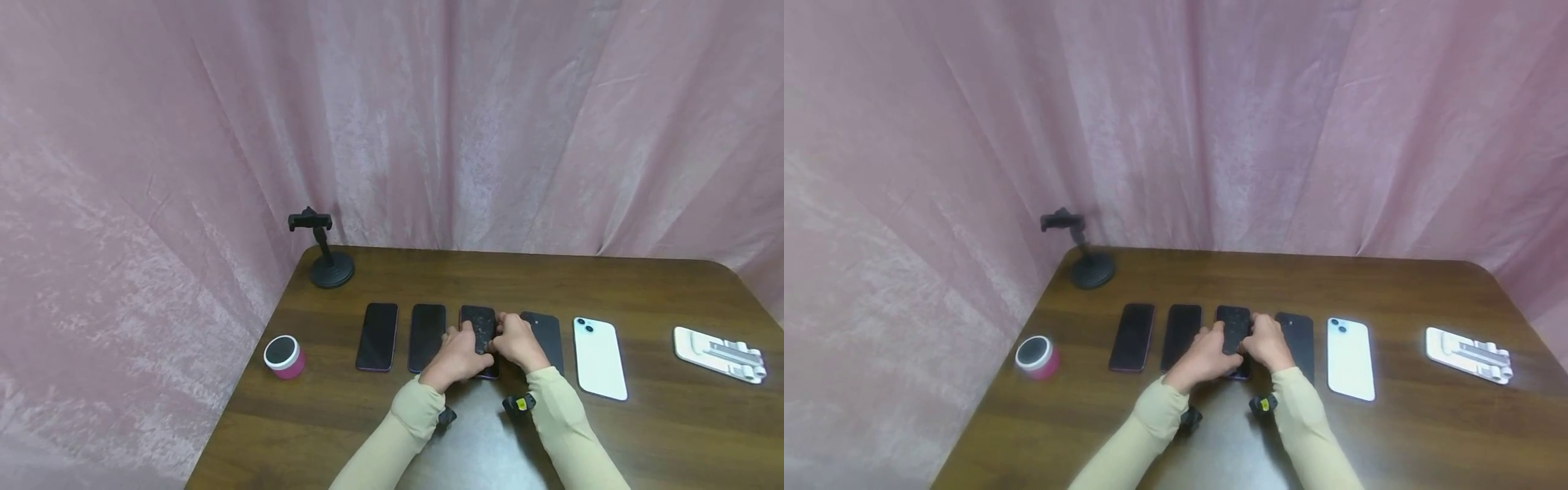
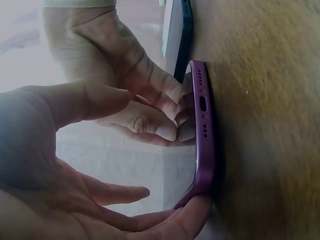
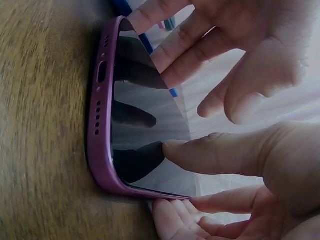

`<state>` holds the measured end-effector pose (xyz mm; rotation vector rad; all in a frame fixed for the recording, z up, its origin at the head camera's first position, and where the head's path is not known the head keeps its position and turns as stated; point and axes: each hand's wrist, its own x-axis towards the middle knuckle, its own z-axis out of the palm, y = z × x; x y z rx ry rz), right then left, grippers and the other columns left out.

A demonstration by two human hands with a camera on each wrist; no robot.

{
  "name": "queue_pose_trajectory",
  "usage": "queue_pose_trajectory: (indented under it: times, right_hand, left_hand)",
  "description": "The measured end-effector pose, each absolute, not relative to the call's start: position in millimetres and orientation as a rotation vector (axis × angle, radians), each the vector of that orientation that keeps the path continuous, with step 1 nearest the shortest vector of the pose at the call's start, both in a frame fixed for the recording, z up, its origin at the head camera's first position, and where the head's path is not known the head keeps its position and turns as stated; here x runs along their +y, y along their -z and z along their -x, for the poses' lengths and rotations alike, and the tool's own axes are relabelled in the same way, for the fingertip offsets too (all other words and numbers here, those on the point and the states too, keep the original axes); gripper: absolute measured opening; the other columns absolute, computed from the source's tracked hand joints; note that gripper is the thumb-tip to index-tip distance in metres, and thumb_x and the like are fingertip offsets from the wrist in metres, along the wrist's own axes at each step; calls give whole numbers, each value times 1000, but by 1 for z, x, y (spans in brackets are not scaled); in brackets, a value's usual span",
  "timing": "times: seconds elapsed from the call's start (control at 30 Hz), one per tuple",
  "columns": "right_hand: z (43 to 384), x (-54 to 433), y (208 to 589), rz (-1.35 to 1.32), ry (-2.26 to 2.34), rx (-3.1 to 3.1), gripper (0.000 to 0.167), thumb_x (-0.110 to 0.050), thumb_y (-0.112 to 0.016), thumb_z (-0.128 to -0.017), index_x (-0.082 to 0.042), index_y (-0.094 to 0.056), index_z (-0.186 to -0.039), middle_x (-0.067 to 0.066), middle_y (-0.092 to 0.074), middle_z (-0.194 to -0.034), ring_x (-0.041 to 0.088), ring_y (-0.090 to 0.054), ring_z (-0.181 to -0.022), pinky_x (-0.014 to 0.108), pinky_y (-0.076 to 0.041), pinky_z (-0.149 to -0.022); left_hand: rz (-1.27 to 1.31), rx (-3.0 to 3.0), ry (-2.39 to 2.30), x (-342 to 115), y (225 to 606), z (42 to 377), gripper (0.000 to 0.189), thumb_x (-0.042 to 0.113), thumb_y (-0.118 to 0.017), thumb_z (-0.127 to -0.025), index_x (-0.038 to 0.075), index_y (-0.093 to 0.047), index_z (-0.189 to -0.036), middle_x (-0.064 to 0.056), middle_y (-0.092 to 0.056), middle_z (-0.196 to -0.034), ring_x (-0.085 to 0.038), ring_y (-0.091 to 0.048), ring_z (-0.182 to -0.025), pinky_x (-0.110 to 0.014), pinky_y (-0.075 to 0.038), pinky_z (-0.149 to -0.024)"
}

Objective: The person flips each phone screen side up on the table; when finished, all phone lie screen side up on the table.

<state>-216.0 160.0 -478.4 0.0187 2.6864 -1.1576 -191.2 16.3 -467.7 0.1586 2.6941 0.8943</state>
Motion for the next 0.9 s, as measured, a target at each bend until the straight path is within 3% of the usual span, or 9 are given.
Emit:
queue_pose_trajectory:
  times: [0.1,0.33,0.6,0.9]
  right_hand:
    - [217,160,477,-23,1150,2681,57,7,-71,-78,18,-51,-130,31,-65,-111,35,-60,-92,47,-52,-81]
    - [217,160,478,-2,1149,2684,67,5,-76,-77,20,-46,-135,35,-62,-118,39,-60,-102,53,-49,-91]
    - [215,161,477,12,1167,2677,56,-1,-72,-85,18,-50,-133,32,-64,-114,38,-62,-99,52,-50,-88]
    - [215,173,469,151,1285,2739,50,-14,-64,-99,13,-49,-138,34,-56,-132,47,-59,-118,57,-49,-95]
  left_hand:
    - [-144,2694,-889,18,465,191,66,30,-77,-84,1,-48,-135,-25,-51,-123,-37,-50,-119,-45,-49,-92]
    - [-119,2652,-882,18,461,188,76,31,-75,-88,0,-41,-148,-30,-42,-143,-43,-38,-139,-51,-44,-103]
    - [-140,2675,-855,18,461,187,73,33,-74,-89,2,-42,-147,-24,-42,-139,-37,-45,-128,-48,-48,-96]
    - [-218,2718,-894,23,464,191,75,32,-73,-91,7,-38,-152,-22,-36,-146,-34,-40,-131,-44,-47,-99]
